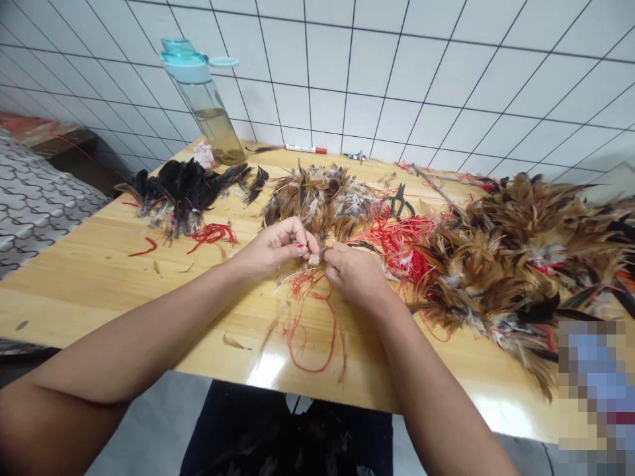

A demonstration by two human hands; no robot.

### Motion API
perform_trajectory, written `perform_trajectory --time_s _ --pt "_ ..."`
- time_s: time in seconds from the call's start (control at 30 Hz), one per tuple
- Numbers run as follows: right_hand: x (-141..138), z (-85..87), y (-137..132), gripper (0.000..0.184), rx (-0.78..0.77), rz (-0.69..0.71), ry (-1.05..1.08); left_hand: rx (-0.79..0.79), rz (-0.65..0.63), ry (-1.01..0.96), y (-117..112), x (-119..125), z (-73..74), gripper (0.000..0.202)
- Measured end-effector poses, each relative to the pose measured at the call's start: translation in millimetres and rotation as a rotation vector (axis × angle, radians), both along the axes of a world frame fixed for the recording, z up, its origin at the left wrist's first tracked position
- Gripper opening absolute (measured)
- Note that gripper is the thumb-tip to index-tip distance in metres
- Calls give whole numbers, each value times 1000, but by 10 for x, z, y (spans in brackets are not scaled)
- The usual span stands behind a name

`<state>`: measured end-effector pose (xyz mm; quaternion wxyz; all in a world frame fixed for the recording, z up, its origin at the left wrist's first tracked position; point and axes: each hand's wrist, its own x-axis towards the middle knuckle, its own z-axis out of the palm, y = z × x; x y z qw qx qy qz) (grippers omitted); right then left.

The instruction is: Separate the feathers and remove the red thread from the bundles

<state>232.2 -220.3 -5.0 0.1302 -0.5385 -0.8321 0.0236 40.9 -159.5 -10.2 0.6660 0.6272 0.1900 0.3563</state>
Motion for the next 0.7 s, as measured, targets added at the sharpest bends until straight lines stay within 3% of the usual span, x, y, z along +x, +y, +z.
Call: perform_trajectory --time_s 0.3,0.57,0.7 --pt "68 34 20 21 -25 33 -39 -7 -2 151 -4 -9 41 16" --pt "69 67 26 18 -51 46 112 25 78 318 -21 19 21 15" --pt "-31 29 3 19 -56 40 177 170 113 398 -35 33 -7 15"
